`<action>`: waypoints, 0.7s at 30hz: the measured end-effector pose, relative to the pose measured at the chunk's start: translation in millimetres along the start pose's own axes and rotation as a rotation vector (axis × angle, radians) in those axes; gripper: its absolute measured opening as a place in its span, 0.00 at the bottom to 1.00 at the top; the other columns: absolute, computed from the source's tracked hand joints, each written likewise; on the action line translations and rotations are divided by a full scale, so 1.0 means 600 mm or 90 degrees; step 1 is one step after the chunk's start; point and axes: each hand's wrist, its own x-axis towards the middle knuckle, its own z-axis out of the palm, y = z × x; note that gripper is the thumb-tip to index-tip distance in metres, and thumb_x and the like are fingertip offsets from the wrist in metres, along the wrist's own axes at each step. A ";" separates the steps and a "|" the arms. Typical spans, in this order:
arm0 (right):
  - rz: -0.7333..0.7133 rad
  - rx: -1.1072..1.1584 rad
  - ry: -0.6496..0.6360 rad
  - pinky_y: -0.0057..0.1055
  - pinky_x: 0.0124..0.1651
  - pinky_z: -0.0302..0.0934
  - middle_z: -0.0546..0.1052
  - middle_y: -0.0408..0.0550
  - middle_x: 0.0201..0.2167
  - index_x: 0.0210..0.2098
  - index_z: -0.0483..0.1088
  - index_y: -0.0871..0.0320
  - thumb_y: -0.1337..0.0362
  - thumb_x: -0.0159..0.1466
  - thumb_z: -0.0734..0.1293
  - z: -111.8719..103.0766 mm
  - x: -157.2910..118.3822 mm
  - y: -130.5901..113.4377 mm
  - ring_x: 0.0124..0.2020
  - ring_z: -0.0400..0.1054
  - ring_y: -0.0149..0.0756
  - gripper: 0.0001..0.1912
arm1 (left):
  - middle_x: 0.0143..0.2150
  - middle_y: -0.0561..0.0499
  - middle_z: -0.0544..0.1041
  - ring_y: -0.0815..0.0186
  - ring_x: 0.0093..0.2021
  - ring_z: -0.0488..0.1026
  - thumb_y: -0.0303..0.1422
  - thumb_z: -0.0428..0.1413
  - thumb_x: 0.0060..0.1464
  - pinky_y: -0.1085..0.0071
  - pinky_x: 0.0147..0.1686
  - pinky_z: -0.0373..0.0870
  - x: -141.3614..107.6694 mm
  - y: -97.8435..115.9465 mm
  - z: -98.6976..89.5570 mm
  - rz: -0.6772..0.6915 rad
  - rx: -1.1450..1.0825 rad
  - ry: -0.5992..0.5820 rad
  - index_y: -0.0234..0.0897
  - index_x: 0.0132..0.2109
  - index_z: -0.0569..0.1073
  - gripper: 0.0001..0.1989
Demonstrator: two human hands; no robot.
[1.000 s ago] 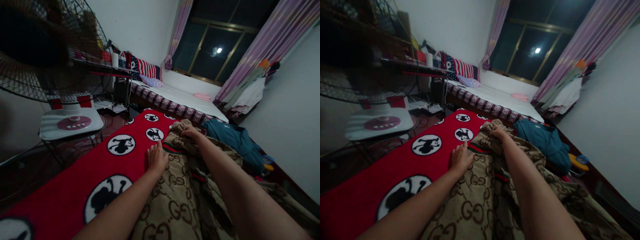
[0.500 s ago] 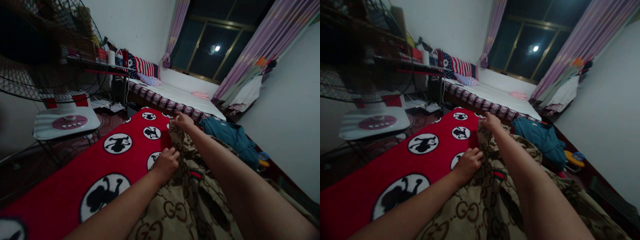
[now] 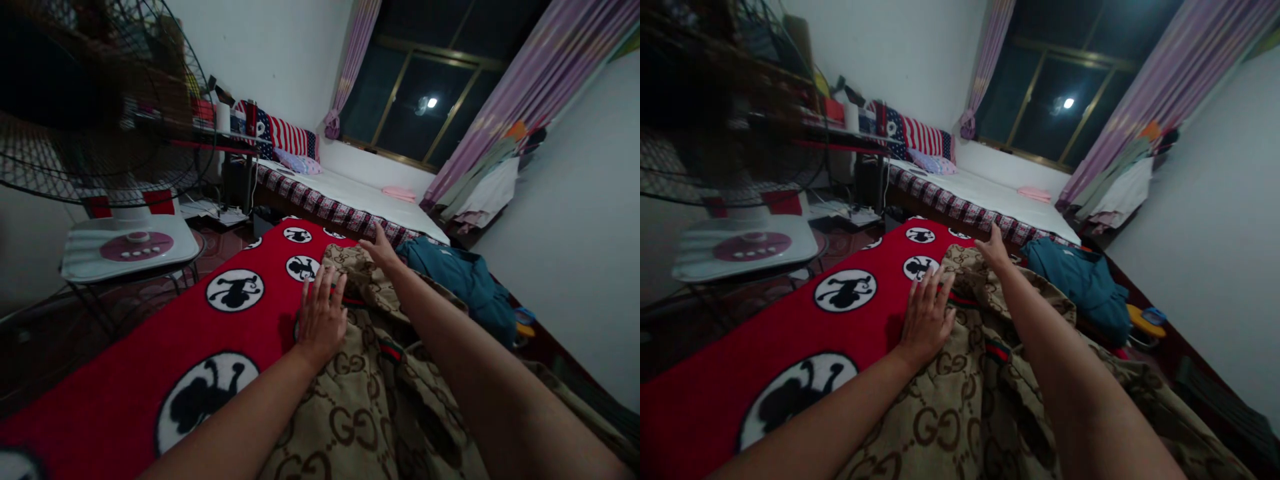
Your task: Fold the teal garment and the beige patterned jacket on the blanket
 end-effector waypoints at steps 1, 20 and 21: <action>-0.015 -0.051 -0.019 0.43 0.63 0.52 0.54 0.61 0.67 0.66 0.47 0.64 0.61 0.63 0.60 0.009 -0.016 -0.004 0.66 0.49 0.44 0.35 | 0.71 0.44 0.48 0.53 0.70 0.38 0.36 0.51 0.58 0.49 0.67 0.38 0.000 -0.001 0.004 0.024 0.002 -0.020 0.36 0.67 0.55 0.31; -0.125 -0.253 -0.178 0.53 0.66 0.38 0.57 0.47 0.66 0.63 0.57 0.46 0.55 0.68 0.56 0.040 -0.139 0.099 0.68 0.44 0.44 0.24 | 0.71 0.42 0.48 0.52 0.70 0.40 0.55 0.48 0.55 0.52 0.66 0.37 -0.017 -0.022 0.047 0.125 -0.010 -0.225 0.42 0.67 0.56 0.38; -0.109 -0.250 -0.206 0.53 0.66 0.39 0.58 0.47 0.66 0.63 0.58 0.46 0.56 0.68 0.56 0.041 -0.146 0.106 0.68 0.44 0.44 0.24 | 0.71 0.42 0.48 0.52 0.70 0.41 0.56 0.47 0.55 0.52 0.66 0.37 -0.016 -0.024 0.047 0.132 -0.009 -0.240 0.42 0.67 0.56 0.38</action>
